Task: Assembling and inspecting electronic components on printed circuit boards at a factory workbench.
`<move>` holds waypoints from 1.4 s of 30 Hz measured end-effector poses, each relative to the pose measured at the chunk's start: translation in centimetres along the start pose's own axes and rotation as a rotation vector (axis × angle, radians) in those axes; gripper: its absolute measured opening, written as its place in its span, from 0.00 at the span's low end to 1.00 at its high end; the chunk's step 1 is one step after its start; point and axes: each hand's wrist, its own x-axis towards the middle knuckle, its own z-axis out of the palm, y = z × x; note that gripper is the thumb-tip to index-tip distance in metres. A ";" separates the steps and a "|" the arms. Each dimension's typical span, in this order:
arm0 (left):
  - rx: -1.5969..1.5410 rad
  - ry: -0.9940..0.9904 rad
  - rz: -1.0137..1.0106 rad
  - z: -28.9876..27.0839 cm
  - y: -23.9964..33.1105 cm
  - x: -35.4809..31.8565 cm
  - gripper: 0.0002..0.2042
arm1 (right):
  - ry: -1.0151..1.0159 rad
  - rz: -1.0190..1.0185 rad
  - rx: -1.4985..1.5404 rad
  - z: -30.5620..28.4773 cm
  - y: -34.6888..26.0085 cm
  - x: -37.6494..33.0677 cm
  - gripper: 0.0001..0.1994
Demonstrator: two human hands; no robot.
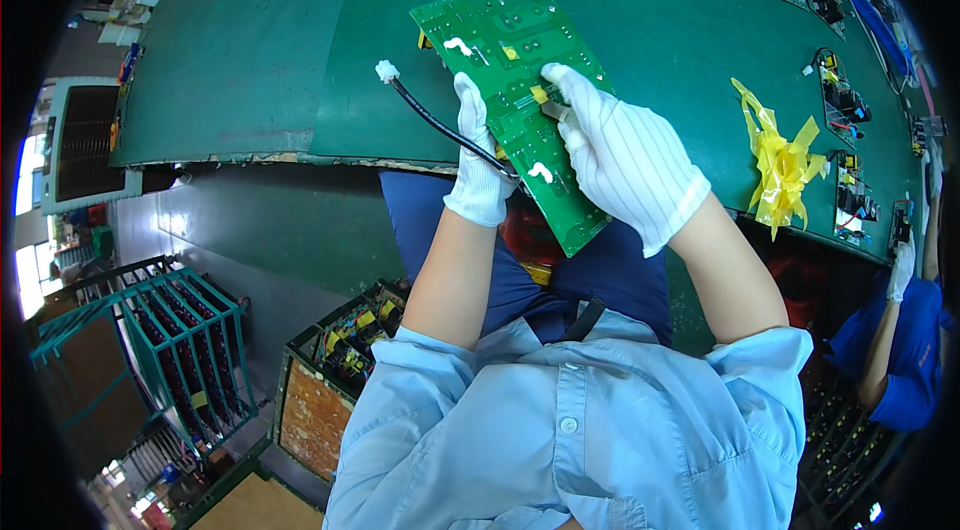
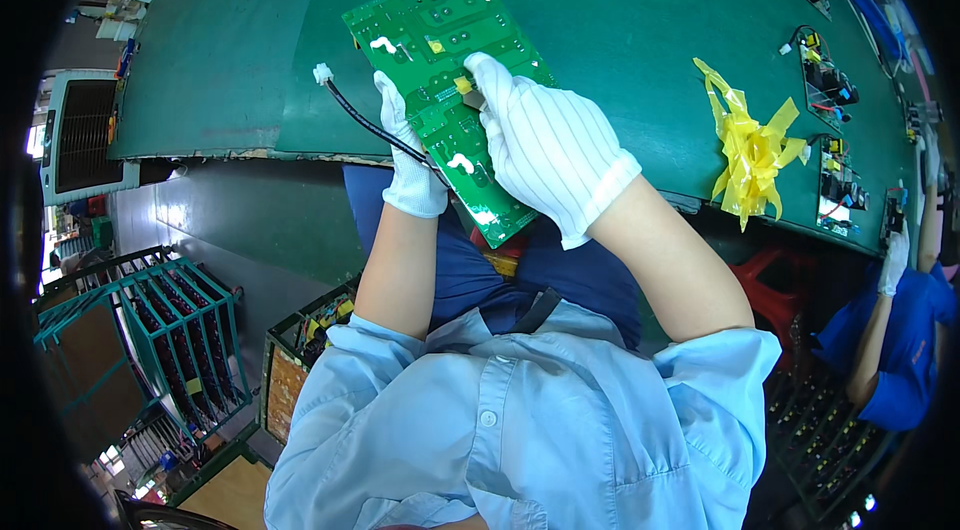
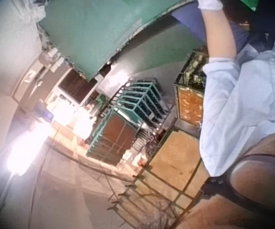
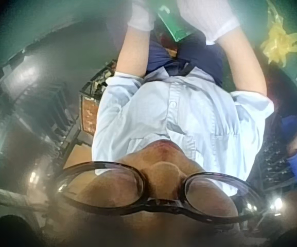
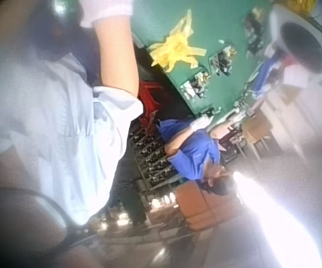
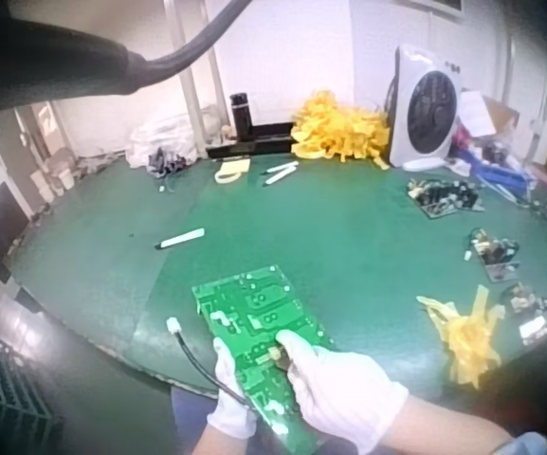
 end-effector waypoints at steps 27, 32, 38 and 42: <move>0.078 -0.008 -0.039 0.2 0.5 -0.2 0.37 | 0.064 -0.061 -0.116 1.0 0.0 -0.4 0.18; 0.036 0.024 -0.079 0.8 0.6 -0.3 0.37 | -0.017 0.017 -0.087 -0.1 -0.3 0.3 0.16; 0.084 0.054 -0.045 0.8 0.4 -0.2 0.37 | -0.159 0.126 0.594 -1.8 1.6 1.3 0.18; -0.055 0.009 -0.114 0.8 0.1 0.0 0.37 | 0.000 0.097 0.562 -2.4 1.9 2.1 0.18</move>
